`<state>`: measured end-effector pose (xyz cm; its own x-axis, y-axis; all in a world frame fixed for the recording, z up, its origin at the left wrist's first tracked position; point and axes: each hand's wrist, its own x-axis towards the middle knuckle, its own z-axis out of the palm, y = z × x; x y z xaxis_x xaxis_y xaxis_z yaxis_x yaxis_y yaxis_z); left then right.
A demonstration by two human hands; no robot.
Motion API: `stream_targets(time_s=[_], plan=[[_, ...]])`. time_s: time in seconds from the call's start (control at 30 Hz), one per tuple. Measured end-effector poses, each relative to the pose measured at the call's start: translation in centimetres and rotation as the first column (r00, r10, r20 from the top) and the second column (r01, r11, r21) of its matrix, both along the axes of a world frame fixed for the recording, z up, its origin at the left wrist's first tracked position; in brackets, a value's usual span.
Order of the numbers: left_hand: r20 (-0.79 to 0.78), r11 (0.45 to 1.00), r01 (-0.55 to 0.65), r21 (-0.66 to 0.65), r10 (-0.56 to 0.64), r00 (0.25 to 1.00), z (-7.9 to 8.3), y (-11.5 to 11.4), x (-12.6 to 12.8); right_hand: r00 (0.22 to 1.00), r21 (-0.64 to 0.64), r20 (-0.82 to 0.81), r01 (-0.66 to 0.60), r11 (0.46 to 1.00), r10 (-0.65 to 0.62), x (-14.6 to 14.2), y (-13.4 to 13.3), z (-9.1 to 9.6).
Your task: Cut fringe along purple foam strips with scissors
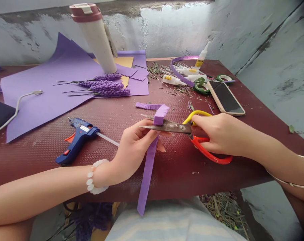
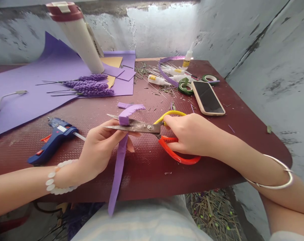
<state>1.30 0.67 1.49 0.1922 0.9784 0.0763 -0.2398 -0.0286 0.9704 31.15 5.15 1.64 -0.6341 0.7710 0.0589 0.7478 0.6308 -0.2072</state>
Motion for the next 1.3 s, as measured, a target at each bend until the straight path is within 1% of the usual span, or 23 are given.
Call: stream_targets(time_s=[0.1, 0.2, 0.43, 0.6, 0.73, 0.83, 1.0, 1.2, 1.3], plan=[[-0.003, 1.0, 0.005, -0.007, -0.005, 1.0, 0.0, 0.0, -0.1, 0.999, 0.047, -0.012, -0.029, 0.998, 0.03, -0.1, -0.1, 0.1], [0.009, 1.0, 0.015, -0.008, -0.015, 1.0, 0.1, 0.0, -0.1, 1.0, 0.059, 0.012, -0.015, 0.998, 0.014, -0.2, -0.1, 0.2], [-0.019, 0.999, -0.029, -0.029, 0.029, 0.999, -0.2, -0.1, 0.1, 0.998, -0.067, 0.067, 0.016, 0.998, -0.012, -0.4, -0.3, 0.1], [-0.024, 0.999, -0.008, -0.047, 0.007, 1.0, -0.2, -0.1, 0.0, 0.997, -0.13, 0.07, 0.021, 0.991, -0.012, -0.7, -0.4, 0.7], [-0.058, 0.999, -0.02, -0.035, 0.018, 0.998, -0.3, 0.0, -0.1, 0.998, -0.16, 0.056, 0.019, 0.987, -0.01, -0.6, -0.5, 1.0], [-0.08, 0.999, -0.027, -0.024, 0.025, 0.996, -0.3, -0.1, -0.1, 0.999, -0.17, 0.04, 0.007, 0.985, 0.0, -0.4, -0.5, 0.8], [-0.105, 0.998, -0.035, -0.044, 0.03, 0.994, 0.1, -0.2, -0.1, 1.0, -0.186, -0.008, -0.013, 0.982, 0.012, -0.2, -0.2, 0.6], [-0.104, 0.998, -0.005, -0.056, -0.001, 0.995, 0.3, -0.3, -0.1, 1.0, -0.257, -0.021, -0.026, 0.966, 0.021, -0.6, -0.1, 1.7], [-0.119, 0.998, 0.005, -0.066, -0.013, 0.993, 0.1, -0.2, -0.1, 0.999, -0.36, -0.032, -0.032, 0.933, 0.022, -0.8, -0.2, 2.5]])
